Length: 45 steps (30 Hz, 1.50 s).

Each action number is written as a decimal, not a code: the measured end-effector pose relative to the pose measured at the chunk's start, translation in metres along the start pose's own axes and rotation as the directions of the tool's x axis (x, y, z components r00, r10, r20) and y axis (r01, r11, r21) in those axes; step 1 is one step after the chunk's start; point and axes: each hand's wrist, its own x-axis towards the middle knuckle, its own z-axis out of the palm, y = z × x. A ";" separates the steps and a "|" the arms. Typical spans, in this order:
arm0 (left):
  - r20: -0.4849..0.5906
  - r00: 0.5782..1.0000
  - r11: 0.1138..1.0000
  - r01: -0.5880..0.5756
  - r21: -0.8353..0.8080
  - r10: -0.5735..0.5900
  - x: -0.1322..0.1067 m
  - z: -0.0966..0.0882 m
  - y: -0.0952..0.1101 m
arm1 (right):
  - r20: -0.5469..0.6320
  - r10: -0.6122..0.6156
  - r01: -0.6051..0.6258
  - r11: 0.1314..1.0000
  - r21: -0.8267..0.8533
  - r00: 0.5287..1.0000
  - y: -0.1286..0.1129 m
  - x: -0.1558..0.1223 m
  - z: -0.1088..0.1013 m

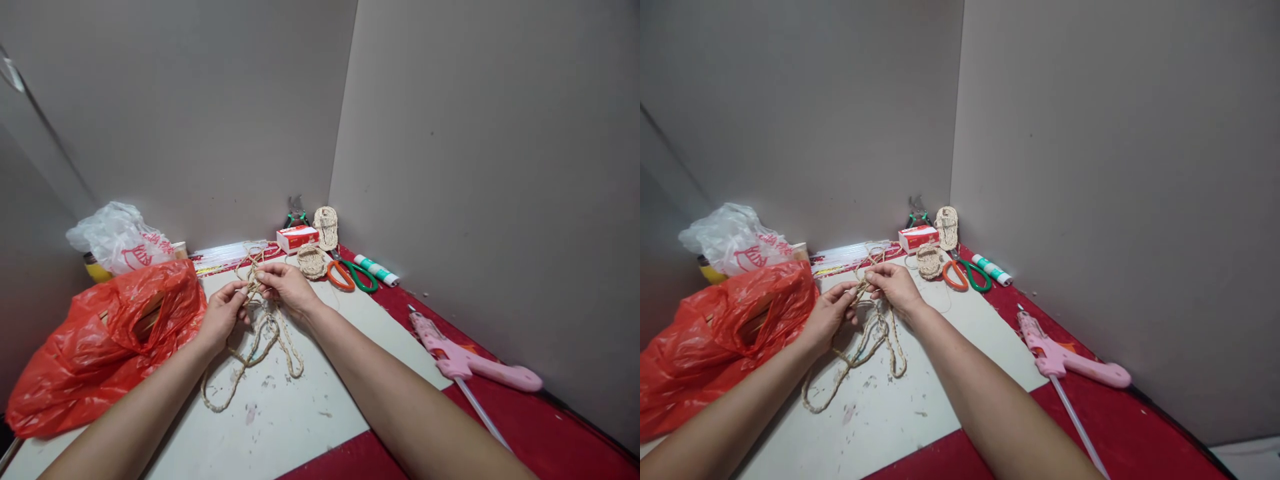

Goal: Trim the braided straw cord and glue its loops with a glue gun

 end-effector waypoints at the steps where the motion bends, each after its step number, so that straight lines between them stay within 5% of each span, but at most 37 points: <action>1: -0.001 1.000 1.000 -0.001 0.008 0.001 0.000 0.000 0.000 | -0.004 -0.003 0.003 1.000 0.003 1.000 0.000 0.000 0.000; 19: 0.139 0.989 0.969 -0.076 0.235 0.044 -0.008 0.004 0.008 | -0.023 -0.089 0.089 0.996 0.010 0.996 0.004 0.002 -0.002; 45: 0.135 0.990 0.999 0.044 -0.001 -0.044 -0.004 0.001 -0.004 | 0.030 0.000 -0.005 0.987 0.159 1.000 0.004 0.002 -0.005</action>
